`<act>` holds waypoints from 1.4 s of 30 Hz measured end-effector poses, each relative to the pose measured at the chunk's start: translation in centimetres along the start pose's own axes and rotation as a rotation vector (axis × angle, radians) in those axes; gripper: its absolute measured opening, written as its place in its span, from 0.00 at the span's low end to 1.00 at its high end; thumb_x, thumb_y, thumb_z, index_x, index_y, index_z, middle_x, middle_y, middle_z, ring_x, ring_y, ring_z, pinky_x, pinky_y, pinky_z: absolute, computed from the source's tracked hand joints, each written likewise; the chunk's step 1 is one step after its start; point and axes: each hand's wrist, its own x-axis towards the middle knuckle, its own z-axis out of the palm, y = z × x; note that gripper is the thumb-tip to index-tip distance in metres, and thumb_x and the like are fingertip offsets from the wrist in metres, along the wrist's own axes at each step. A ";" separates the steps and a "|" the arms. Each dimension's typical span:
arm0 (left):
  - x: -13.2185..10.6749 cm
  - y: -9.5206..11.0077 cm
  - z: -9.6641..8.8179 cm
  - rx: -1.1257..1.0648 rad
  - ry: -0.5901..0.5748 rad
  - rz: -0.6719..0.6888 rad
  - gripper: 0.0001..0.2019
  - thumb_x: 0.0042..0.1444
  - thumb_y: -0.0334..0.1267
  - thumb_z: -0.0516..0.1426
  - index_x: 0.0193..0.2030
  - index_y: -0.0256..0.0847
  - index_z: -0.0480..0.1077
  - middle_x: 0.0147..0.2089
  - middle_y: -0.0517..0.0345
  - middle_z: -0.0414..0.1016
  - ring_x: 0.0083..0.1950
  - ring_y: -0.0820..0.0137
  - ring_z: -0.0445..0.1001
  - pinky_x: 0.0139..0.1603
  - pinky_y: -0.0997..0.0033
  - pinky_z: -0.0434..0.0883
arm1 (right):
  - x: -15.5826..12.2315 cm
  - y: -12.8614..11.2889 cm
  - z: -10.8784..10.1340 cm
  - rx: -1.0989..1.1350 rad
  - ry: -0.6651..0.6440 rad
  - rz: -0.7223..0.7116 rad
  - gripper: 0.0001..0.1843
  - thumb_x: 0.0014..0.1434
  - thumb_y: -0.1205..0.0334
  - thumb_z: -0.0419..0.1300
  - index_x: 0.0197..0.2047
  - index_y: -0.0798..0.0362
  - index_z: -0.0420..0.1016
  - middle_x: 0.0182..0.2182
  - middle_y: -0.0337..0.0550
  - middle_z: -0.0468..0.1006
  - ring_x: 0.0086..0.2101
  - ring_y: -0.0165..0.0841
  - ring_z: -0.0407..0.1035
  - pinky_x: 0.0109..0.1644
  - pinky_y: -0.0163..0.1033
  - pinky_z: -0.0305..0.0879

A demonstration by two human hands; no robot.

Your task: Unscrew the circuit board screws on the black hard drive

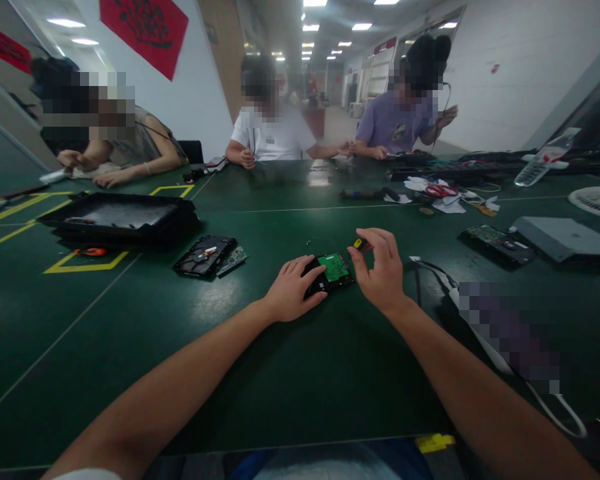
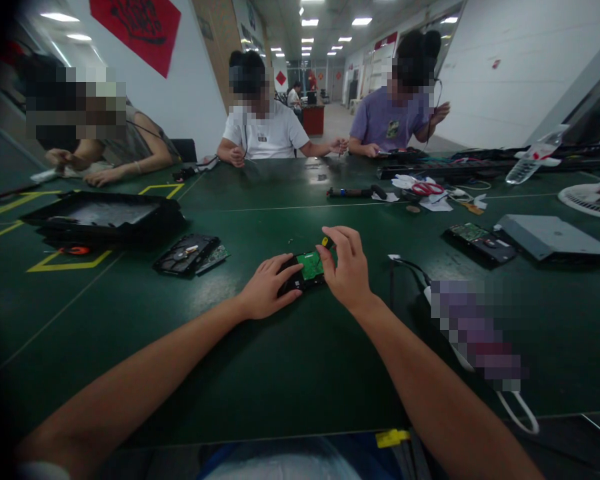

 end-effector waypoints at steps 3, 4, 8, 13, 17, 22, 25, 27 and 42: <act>0.0 0.1 -0.1 -0.013 0.007 -0.001 0.33 0.70 0.56 0.59 0.77 0.46 0.63 0.80 0.38 0.57 0.80 0.42 0.57 0.77 0.33 0.59 | 0.0 0.0 0.0 0.028 0.005 0.013 0.21 0.74 0.61 0.59 0.68 0.43 0.68 0.57 0.52 0.74 0.56 0.47 0.73 0.52 0.56 0.80; 0.0 0.1 -0.1 -0.017 0.010 -0.003 0.33 0.70 0.56 0.59 0.77 0.46 0.63 0.80 0.39 0.57 0.80 0.42 0.57 0.77 0.34 0.59 | 0.0 -0.1 0.0 0.034 0.007 0.019 0.21 0.74 0.61 0.59 0.68 0.43 0.68 0.58 0.53 0.74 0.56 0.47 0.73 0.51 0.56 0.81; 0.0 0.0 -0.2 -0.009 0.001 -0.003 0.33 0.71 0.56 0.59 0.77 0.46 0.63 0.80 0.40 0.57 0.80 0.43 0.57 0.78 0.35 0.59 | 0.1 -0.2 -0.1 0.034 0.019 0.022 0.21 0.74 0.61 0.59 0.67 0.44 0.68 0.58 0.53 0.75 0.56 0.46 0.73 0.50 0.54 0.83; 0.0 0.0 -0.1 -0.006 -0.005 -0.004 0.33 0.71 0.56 0.59 0.78 0.47 0.63 0.80 0.40 0.57 0.80 0.43 0.57 0.77 0.35 0.59 | 0.0 -0.1 0.0 0.048 0.032 0.010 0.20 0.74 0.62 0.60 0.67 0.44 0.69 0.58 0.52 0.75 0.56 0.46 0.73 0.49 0.53 0.83; 0.0 0.1 0.0 0.022 -0.004 -0.003 0.33 0.71 0.56 0.58 0.77 0.45 0.63 0.80 0.38 0.56 0.80 0.42 0.57 0.77 0.34 0.60 | -0.1 -0.1 0.1 0.058 0.034 -0.002 0.22 0.73 0.64 0.61 0.67 0.45 0.69 0.58 0.53 0.75 0.56 0.45 0.73 0.49 0.52 0.83; 0.0 0.2 -0.1 0.038 -0.025 0.001 0.33 0.71 0.57 0.58 0.77 0.46 0.64 0.80 0.40 0.58 0.79 0.41 0.58 0.75 0.32 0.60 | 0.0 -0.2 -0.1 0.046 0.026 0.019 0.22 0.73 0.64 0.59 0.68 0.45 0.68 0.58 0.54 0.74 0.57 0.47 0.72 0.50 0.54 0.82; 0.0 0.2 -0.2 0.014 -0.038 0.015 0.33 0.70 0.57 0.59 0.77 0.47 0.64 0.80 0.45 0.60 0.79 0.42 0.57 0.75 0.32 0.60 | 0.0 -0.1 -0.1 0.043 0.032 0.009 0.23 0.73 0.64 0.59 0.68 0.45 0.68 0.58 0.54 0.74 0.57 0.47 0.72 0.50 0.55 0.82; 0.1 0.1 -0.2 -0.005 -0.045 0.031 0.33 0.70 0.56 0.59 0.77 0.48 0.63 0.80 0.48 0.60 0.79 0.42 0.56 0.76 0.32 0.59 | 0.1 0.0 -0.2 0.043 0.034 0.002 0.23 0.73 0.64 0.59 0.68 0.45 0.68 0.58 0.54 0.73 0.57 0.47 0.72 0.50 0.55 0.82; 0.0 0.0 -0.2 -0.032 -0.058 0.063 0.33 0.70 0.54 0.60 0.79 0.52 0.61 0.81 0.52 0.59 0.81 0.41 0.54 0.76 0.31 0.58 | 0.0 0.0 -0.3 0.043 0.000 0.001 0.23 0.73 0.64 0.58 0.69 0.44 0.67 0.58 0.54 0.74 0.57 0.48 0.72 0.55 0.59 0.80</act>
